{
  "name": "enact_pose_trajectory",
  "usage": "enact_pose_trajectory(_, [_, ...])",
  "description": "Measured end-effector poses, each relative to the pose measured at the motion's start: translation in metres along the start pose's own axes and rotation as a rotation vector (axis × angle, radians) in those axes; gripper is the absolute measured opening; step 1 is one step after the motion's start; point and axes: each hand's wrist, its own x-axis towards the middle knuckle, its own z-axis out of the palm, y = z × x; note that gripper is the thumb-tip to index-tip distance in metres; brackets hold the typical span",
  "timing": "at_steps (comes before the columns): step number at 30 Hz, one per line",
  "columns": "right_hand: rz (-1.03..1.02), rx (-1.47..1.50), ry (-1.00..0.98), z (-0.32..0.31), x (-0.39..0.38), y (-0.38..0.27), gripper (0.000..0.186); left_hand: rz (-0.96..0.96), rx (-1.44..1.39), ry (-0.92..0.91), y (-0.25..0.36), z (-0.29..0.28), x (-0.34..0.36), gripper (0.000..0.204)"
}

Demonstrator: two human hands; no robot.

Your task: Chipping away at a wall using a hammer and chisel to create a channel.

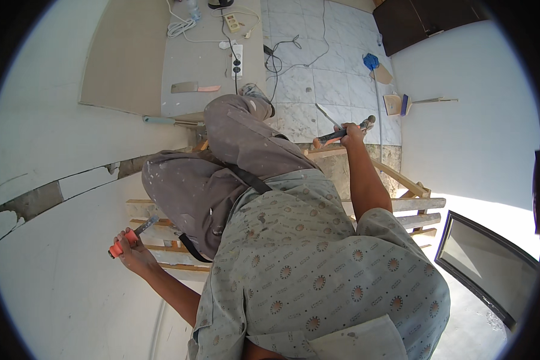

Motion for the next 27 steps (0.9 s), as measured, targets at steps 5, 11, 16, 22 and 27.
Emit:
enact_pose_trajectory(5, [-0.011,0.002,0.084,-0.066,0.026,-0.002,0.04,-0.056,0.023,-0.004,-0.008,0.012,0.0,0.018])
enact_pose_trajectory(11, [0.134,-0.331,0.12,-0.102,0.038,0.009,0.024,-0.045,-0.017,-0.04,-0.007,0.016,-0.002,0.025])
enact_pose_trajectory(16, [0.104,-0.589,-0.041,-0.08,0.022,0.019,0.009,-0.051,-0.113,0.01,0.016,0.031,-0.006,0.028])
enact_pose_trajectory(22, [0.024,-0.98,-0.362,0.017,-0.043,0.016,0.017,0.256,0.017,-0.039,0.103,0.059,0.023,0.033])
enact_pose_trajectory(27, [-0.272,-1.022,-0.736,0.11,-0.146,0.001,0.009,0.682,0.298,-0.113,0.187,0.073,0.077,0.028])
